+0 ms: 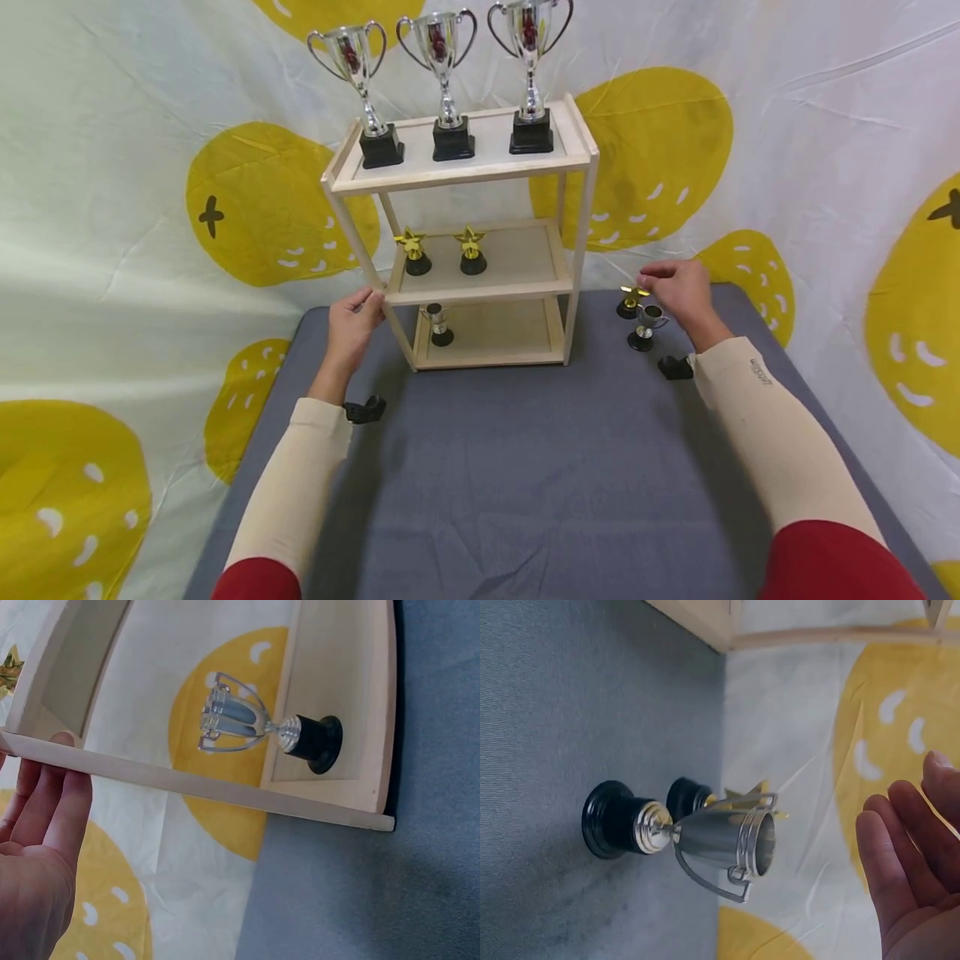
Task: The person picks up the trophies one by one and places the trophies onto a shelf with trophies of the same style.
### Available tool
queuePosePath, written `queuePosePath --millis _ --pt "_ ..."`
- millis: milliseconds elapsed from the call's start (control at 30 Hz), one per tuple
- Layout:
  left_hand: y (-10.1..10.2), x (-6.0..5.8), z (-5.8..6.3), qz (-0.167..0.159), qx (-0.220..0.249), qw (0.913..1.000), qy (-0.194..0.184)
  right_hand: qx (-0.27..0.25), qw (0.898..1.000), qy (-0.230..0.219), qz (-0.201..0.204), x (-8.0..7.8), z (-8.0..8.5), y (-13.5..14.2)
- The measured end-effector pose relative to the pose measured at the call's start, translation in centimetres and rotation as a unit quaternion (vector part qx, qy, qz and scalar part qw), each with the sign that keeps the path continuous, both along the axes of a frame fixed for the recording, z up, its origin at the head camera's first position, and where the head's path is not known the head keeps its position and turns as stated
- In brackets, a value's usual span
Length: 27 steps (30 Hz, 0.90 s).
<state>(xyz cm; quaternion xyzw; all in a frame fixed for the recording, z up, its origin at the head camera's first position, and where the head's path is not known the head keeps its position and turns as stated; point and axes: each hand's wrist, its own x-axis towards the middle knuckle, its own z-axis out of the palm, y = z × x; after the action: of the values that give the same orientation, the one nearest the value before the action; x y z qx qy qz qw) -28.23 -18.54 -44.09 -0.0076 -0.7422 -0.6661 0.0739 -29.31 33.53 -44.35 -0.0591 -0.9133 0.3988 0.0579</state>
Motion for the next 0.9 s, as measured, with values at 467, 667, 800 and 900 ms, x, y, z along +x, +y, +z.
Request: queuePosePath --millis 467,667,800,900 --pt "-0.4 -0.2 0.0 -0.002 0.000 1.0000 -0.007 0.033 0.999 -0.032 -0.002 -3.8 -1.9 0.5" --pt "-0.4 -0.3 0.0 -0.001 0.006 1.0000 -0.006 0.035 0.998 -0.056 -0.018 -4.7 -2.6 0.3" --pt "-0.3 -0.2 -0.1 -0.003 0.014 0.9999 -0.006 0.051 0.996 -0.071 -0.022 -5.1 -3.1 0.4" --pt "-0.2 -0.3 -0.1 -0.006 0.017 0.9998 -0.007 0.070 0.994 -0.076 -0.019 -5.3 -3.2 0.5"
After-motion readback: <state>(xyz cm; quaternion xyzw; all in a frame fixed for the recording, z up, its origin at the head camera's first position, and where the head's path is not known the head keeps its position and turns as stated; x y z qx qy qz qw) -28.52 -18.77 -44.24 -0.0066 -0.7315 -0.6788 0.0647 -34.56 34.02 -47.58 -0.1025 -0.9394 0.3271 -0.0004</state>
